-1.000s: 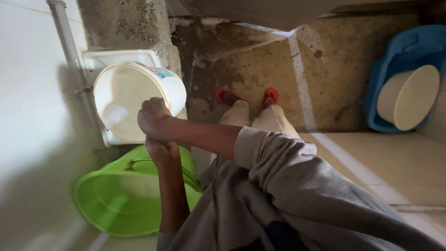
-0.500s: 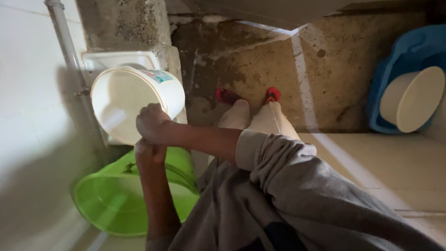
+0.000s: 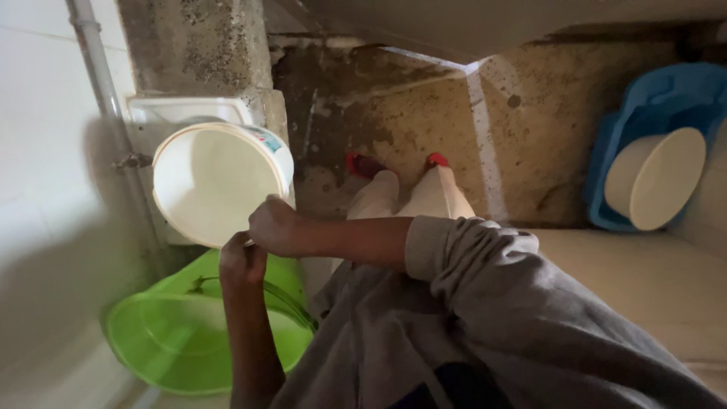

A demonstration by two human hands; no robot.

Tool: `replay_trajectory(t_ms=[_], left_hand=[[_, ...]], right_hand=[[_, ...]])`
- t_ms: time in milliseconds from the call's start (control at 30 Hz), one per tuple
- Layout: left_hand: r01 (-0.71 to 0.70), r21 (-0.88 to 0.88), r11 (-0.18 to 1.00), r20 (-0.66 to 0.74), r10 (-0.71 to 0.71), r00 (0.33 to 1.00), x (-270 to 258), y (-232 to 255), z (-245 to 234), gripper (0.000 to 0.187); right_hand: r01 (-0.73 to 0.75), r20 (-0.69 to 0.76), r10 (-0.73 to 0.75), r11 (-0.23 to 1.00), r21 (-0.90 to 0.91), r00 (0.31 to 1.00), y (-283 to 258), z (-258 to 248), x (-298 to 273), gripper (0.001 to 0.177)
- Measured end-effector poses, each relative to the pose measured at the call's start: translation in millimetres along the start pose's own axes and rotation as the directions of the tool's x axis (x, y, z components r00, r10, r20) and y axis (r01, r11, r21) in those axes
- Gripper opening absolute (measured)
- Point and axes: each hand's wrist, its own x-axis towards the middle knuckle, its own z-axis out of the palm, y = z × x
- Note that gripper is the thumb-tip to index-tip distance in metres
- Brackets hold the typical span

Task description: The person rinses a white container, moves a green bucket, and then uses a cloth to scrub the bowl and faucet of a small wall-mounted sink.

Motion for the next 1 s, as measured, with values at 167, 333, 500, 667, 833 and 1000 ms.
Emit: replay_trajectory(t_ms=[167,333,500,667,833,1000], left_hand=[[0.091,-0.024,0.996,0.015,-0.091,0.996,-8.5,18.1,20.9,0.018],[0.187,-0.123,0.975,-0.011,-0.190,0.982,-31.3,77.9,53.7,0.024],[-0.269,0.444,0.855,-0.094,0.343,0.935,-61.0,117.3,109.7,0.018],[0.380,-0.023,0.925,-0.106,-0.380,0.919,-109.4,129.4,211.4,0.025],[0.493,-0.120,0.862,-0.040,-0.501,0.865,-145.4,153.6,256.3,0.021],[0.518,-0.127,0.846,0.005,-0.522,0.853,-151.0,131.3,268.6,0.030]], right_hand=[[0.015,-0.118,-0.006,0.997,0.078,0.993,1.6,5.0,-31.8,0.011],[0.075,-0.075,-0.071,0.996,0.043,0.995,17.5,11.0,-84.1,0.011],[0.109,0.027,-0.113,0.986,0.130,0.993,38.5,58.6,-139.2,0.015],[0.029,0.038,-0.036,0.983,0.181,0.999,58.7,107.6,-196.6,0.016],[0.215,0.269,-0.212,0.976,0.019,0.939,77.9,91.4,-238.1,0.014],[0.232,0.328,-0.248,0.969,0.087,0.912,82.3,94.6,-235.0,0.012]])
